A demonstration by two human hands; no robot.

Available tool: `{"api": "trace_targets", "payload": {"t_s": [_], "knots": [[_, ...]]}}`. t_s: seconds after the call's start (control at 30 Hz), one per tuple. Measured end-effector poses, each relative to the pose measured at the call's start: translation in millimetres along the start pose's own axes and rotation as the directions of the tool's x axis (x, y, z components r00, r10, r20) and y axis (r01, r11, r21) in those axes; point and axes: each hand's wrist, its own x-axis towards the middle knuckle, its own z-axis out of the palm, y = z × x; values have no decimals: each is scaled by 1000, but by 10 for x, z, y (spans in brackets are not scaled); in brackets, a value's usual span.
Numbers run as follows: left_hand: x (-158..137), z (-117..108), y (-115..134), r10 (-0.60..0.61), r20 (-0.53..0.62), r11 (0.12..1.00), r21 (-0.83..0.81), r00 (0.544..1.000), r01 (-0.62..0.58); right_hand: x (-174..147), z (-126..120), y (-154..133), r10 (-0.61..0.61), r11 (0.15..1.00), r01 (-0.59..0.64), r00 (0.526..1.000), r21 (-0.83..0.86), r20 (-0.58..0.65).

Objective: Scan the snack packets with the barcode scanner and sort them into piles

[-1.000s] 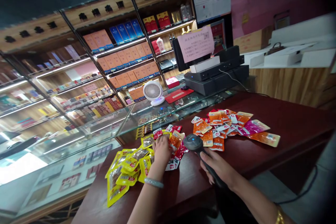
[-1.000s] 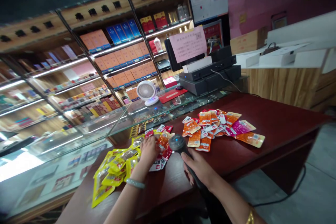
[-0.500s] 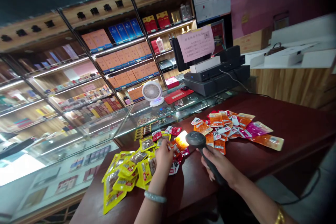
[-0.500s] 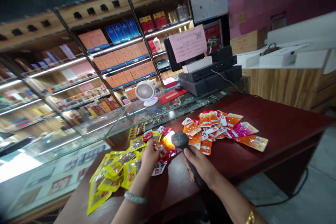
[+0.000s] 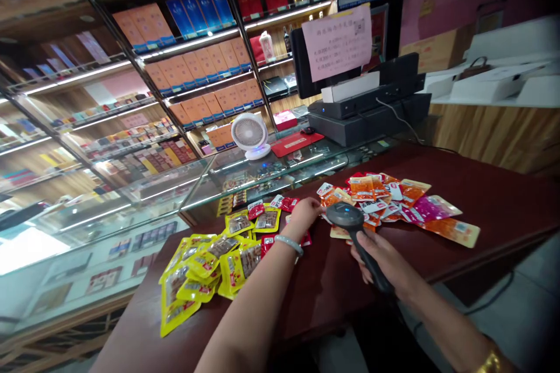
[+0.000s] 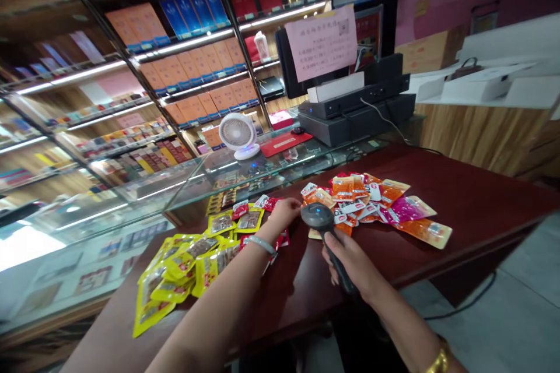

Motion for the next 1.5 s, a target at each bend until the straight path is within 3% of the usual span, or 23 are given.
{"api": "trace_targets", "payload": {"t_s": [0.1, 0.23, 0.33, 0.4, 0.5, 0.7, 0.87, 1.0, 1.17, 1.33, 1.4, 1.5], "knots": [[112, -232, -179, 25, -43, 983, 181, 999, -17, 18, -43, -12, 28, 1000, -28, 1000, 6, 0], [260, -588, -532, -76, -264, 851, 486, 962, 200, 49, -57, 12, 58, 998, -58, 998, 12, 3], [348, -712, -751, -186, -221, 785, 552, 957, 280, 62, -58, 55, 81, 997, -80, 997, 18, -13], [389, -734, -827, -233, -165, 787, 547, 958, 285, 67, -60, 84, 93, 995, -92, 995, 27, -25], [409, -740, -821, -227, -175, 805, 520, 958, 286, 71, -64, 110, 93, 995, -92, 995, 36, -35], [265, -776, -530, -144, -244, 969, 163, 959, 187, 33, -49, 97, 71, 997, -71, 998, 26, 0], [55, -680, -286, -62, -273, 997, -60, 960, 48, -13, -13, 8, -16, 1000, 16, 999, 0, 44], [-79, -505, -158, -38, -206, 976, -216, 978, -7, -31, -13, -66, -55, 998, 56, 997, -22, 44], [-156, -388, -21, -5, -182, 958, -283, 983, -47, -43, -81, -85, -63, 998, 63, 997, 17, 39], [-69, -282, 48, -59, -173, 943, -332, 983, -2, -110, -169, -80, -55, 998, 54, 998, 39, 8], [-18, -174, 103, -121, -164, 900, -434, 979, 38, -132, -193, -73, -43, 999, 44, 999, 32, -18], [19, 46, 249, -162, -29, 738, -667, 986, 102, -150, -209, -61, -40, 999, 41, 998, 26, -40]]}}
